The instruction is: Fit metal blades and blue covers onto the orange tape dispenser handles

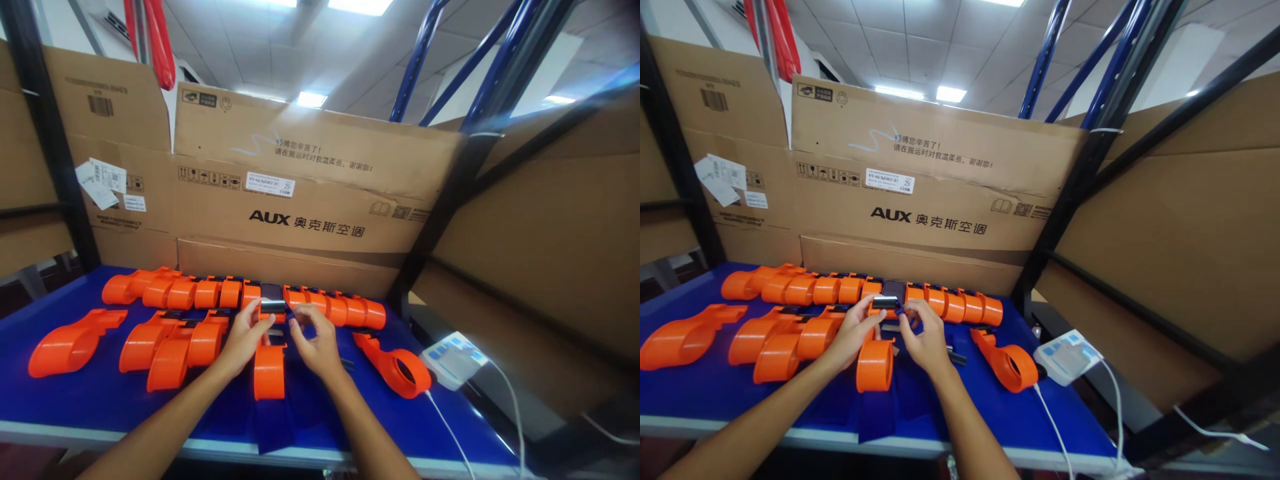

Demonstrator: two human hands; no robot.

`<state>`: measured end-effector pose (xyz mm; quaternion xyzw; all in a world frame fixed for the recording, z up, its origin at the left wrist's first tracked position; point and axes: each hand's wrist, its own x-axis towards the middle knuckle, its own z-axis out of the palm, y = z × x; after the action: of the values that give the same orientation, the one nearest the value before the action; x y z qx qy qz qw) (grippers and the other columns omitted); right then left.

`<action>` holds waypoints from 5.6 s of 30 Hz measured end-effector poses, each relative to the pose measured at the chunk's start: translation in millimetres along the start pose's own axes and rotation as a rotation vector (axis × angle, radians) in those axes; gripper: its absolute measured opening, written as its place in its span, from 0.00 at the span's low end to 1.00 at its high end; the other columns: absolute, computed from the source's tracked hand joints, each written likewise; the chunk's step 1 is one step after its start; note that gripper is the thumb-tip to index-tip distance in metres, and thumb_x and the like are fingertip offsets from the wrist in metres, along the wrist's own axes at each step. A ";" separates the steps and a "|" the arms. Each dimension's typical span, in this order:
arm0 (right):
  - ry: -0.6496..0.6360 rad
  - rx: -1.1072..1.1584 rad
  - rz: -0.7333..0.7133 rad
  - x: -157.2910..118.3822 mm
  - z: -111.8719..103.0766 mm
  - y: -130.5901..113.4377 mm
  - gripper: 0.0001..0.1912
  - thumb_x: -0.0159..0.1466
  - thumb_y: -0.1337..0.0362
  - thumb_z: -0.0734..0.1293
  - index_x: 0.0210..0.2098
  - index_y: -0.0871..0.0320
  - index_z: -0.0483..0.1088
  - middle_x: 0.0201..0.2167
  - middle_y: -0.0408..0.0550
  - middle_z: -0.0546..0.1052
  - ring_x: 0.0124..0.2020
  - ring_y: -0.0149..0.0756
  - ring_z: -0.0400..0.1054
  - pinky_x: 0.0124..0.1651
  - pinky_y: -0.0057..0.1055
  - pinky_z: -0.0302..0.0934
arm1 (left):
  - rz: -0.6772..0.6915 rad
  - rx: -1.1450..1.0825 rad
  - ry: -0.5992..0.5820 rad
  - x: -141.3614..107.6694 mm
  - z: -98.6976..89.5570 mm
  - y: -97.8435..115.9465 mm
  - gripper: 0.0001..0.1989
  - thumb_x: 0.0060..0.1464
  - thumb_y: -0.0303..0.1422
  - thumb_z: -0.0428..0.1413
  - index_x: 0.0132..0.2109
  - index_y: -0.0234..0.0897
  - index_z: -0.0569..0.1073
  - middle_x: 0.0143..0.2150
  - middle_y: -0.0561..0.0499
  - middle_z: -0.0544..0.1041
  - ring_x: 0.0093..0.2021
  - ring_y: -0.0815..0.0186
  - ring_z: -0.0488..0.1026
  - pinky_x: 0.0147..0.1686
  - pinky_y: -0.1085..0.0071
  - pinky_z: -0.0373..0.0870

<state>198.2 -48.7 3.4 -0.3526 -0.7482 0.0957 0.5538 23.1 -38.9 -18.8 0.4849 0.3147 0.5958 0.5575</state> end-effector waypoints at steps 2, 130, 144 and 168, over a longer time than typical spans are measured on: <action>-0.005 -0.008 0.026 -1.4 0.3 0.8 0.02 0.66 0.64 0.65 0.38 0.54 0.69 0.34 0.47 0.75 0.29 0.35 0.68 0.34 0.33 0.65 | 0.021 0.006 0.000 -0.2 0.8 0.5 0.30 0.49 0.43 0.66 0.57 0.37 0.70 0.35 0.52 0.77 0.20 0.73 0.67 0.21 0.75 0.66; -0.058 0.444 0.235 6.0 -5.2 0.6 0.17 0.59 0.55 0.75 0.46 0.51 0.79 0.52 0.52 0.79 0.56 0.50 0.71 0.60 0.50 0.64 | -0.071 -0.271 0.069 -8.7 9.6 15.6 0.30 0.47 0.40 0.69 0.57 0.43 0.70 0.47 0.45 0.80 0.43 0.59 0.79 0.42 0.67 0.73; -0.159 0.342 0.217 3.9 -9.3 -9.4 0.28 0.61 0.56 0.74 0.58 0.51 0.70 0.57 0.52 0.75 0.58 0.48 0.70 0.62 0.47 0.63 | 0.111 -0.244 0.027 -10.8 7.2 14.7 0.30 0.47 0.34 0.67 0.58 0.43 0.73 0.61 0.45 0.73 0.62 0.53 0.69 0.60 0.61 0.67; -0.108 -0.173 -0.172 -6.6 -7.7 2.7 0.35 0.57 0.60 0.77 0.63 0.45 0.68 0.57 0.56 0.66 0.55 0.51 0.67 0.58 0.51 0.67 | 0.219 -0.013 0.078 -12.5 6.2 28.4 0.19 0.44 0.31 0.69 0.45 0.42 0.74 0.52 0.44 0.80 0.57 0.49 0.75 0.61 0.54 0.63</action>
<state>207.2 -52.9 -0.3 -0.3280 -0.8098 0.0019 0.4865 17.5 -57.2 6.4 0.4890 0.2774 0.6737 0.4797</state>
